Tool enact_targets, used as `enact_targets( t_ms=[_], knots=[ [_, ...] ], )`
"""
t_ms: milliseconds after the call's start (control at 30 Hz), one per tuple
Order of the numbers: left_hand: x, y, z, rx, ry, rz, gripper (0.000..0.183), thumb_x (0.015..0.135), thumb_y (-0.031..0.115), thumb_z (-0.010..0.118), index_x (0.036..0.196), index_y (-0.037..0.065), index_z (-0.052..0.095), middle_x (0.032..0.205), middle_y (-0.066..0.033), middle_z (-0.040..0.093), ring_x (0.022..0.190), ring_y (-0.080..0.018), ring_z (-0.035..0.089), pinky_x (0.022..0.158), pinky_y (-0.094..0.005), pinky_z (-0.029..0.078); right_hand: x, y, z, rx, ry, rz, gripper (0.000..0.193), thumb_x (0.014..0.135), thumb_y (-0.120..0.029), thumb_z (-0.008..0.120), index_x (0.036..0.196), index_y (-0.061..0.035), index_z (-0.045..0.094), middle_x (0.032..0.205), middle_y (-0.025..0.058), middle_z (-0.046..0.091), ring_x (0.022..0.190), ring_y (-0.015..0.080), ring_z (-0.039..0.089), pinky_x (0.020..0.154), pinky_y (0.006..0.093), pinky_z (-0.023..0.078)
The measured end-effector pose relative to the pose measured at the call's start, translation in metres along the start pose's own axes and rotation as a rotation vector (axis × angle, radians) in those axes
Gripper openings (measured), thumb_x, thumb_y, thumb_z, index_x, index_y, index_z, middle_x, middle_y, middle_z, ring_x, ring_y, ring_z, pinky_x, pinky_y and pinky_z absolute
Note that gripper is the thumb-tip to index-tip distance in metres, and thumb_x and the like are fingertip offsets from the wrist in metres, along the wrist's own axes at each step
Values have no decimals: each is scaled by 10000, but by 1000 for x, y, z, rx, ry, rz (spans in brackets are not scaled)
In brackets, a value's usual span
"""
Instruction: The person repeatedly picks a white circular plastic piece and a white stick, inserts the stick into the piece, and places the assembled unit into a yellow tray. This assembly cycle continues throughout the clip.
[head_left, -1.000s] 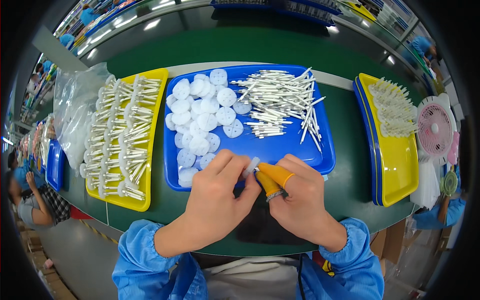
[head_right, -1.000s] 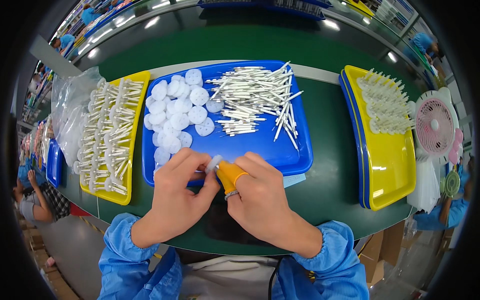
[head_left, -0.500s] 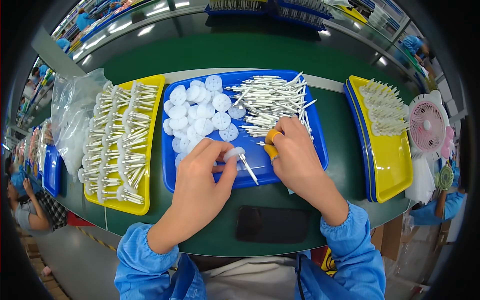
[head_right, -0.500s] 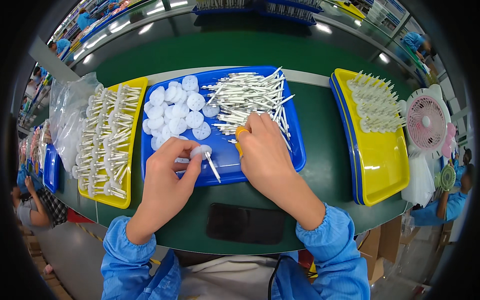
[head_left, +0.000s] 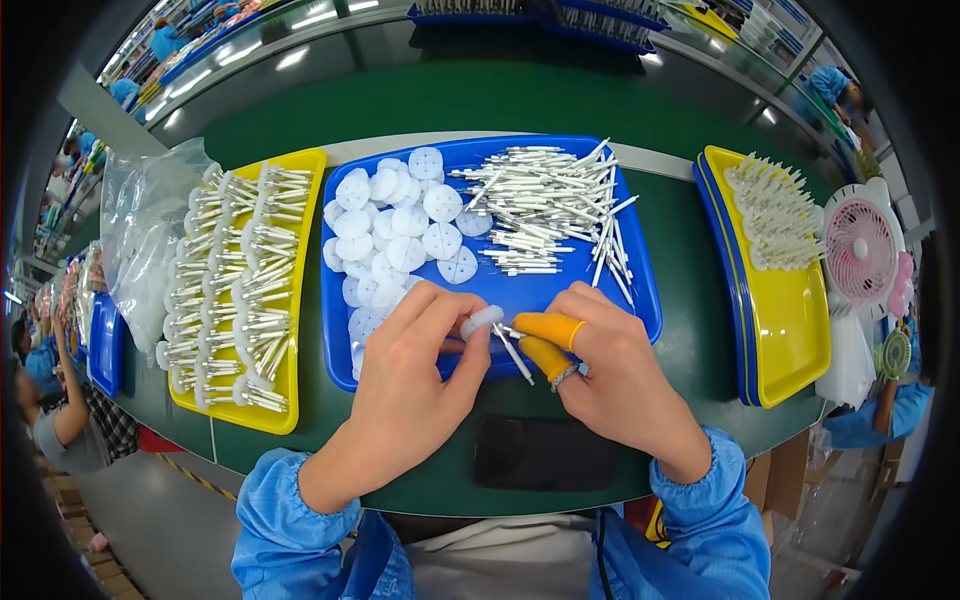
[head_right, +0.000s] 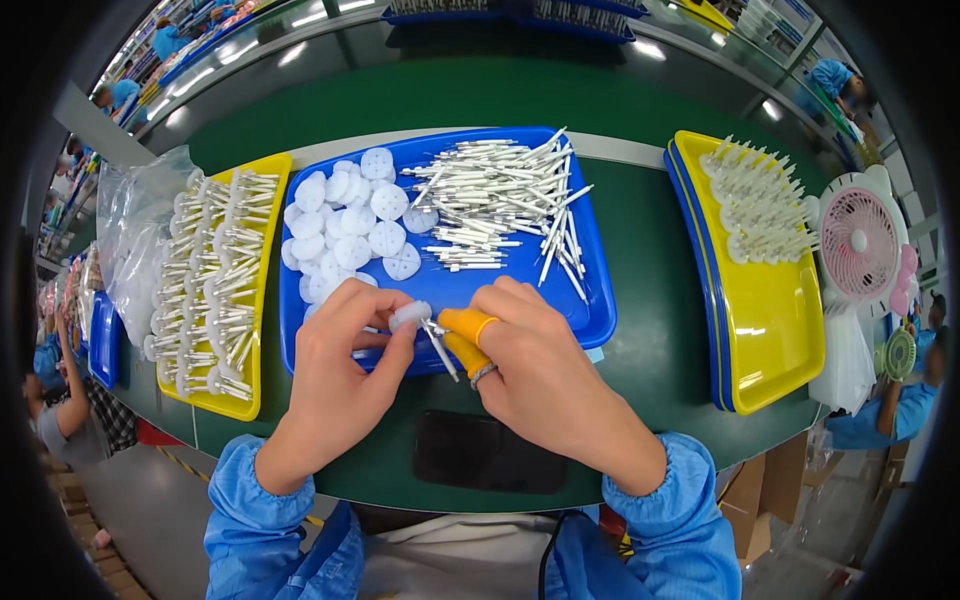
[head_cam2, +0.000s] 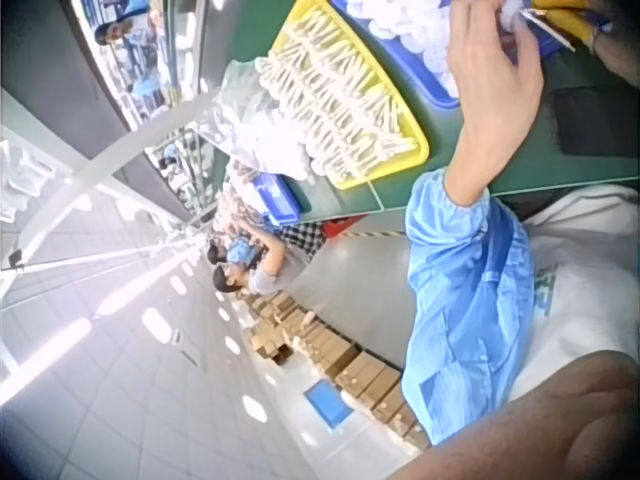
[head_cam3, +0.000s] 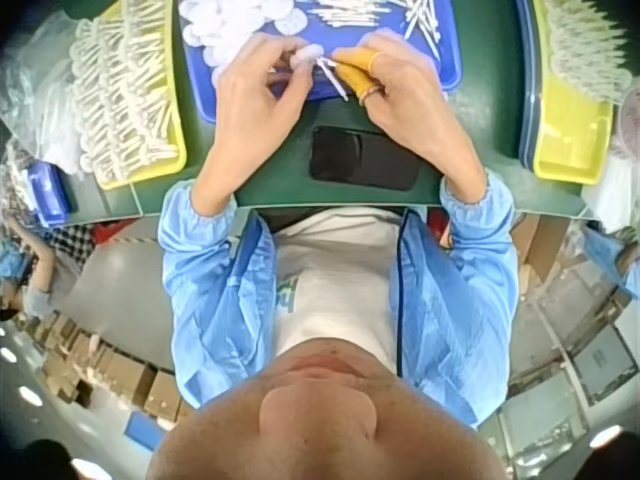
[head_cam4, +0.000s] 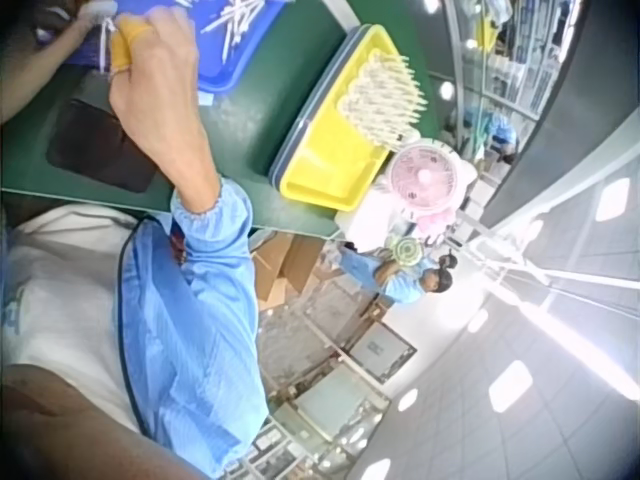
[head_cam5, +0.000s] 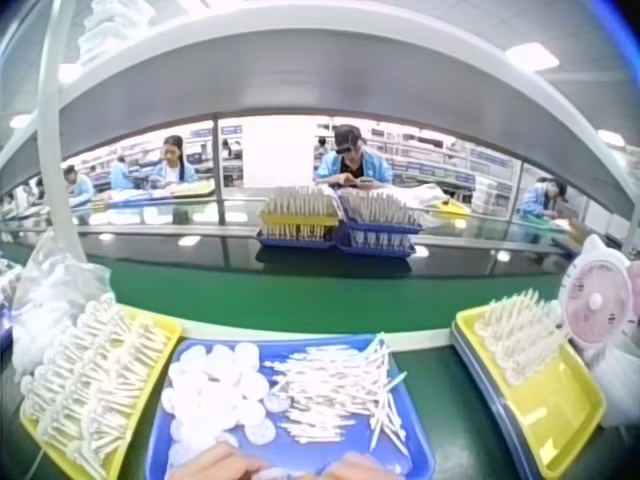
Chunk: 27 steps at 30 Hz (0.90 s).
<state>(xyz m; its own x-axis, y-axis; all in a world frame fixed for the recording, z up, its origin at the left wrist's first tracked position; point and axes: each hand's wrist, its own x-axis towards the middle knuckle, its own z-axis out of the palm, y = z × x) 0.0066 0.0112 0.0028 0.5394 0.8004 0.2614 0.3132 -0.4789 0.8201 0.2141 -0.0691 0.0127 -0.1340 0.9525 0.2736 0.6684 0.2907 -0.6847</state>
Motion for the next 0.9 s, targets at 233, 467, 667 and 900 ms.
enact_targets(
  t_ms=[233, 467, 667, 900],
  knots=[
    [-2, 3, 2, -13, 17, -53, 169, 925, -74, 797, 1074, -26, 734, 1020, -110, 721, 904, -178, 772, 788, -330, 704, 2, 0, 4, -66, 28, -13, 411, 701, 108, 732, 1109, 65, 760, 950, 156, 607, 938, 359, 600, 836, 458, 500],
    [-4, 0, 7, 13, 40, 43, 169, 911, -37, 787, 1056, -28, 701, 956, -150, 680, 817, -305, 766, 743, -378, 676, 0, -9, 17, -18, 56, 3, 304, 682, 98, 729, 982, 54, 728, 909, 158, 612, 896, 377, 606, 784, 476, 500],
    [-10, 2, 7, 54, 39, 65, 184, 896, -19, 792, 1061, -12, 709, 942, -154, 662, 775, -321, 746, 630, -410, 589, -4, -10, 23, 8, 135, 0, 231, 669, 88, 715, 896, 47, 706, 846, 159, 598, 823, 393, 599, 712, 495, 492],
    [-11, -5, 9, 73, 16, 16, 181, 928, -20, 770, 1096, -24, 704, 995, -174, 663, 791, -345, 748, 627, -427, 582, 6, -7, 30, 92, 117, 146, 186, 721, 92, 681, 896, 55, 729, 841, 169, 622, 803, 413, 606, 719, 504, 502]
  ],
)
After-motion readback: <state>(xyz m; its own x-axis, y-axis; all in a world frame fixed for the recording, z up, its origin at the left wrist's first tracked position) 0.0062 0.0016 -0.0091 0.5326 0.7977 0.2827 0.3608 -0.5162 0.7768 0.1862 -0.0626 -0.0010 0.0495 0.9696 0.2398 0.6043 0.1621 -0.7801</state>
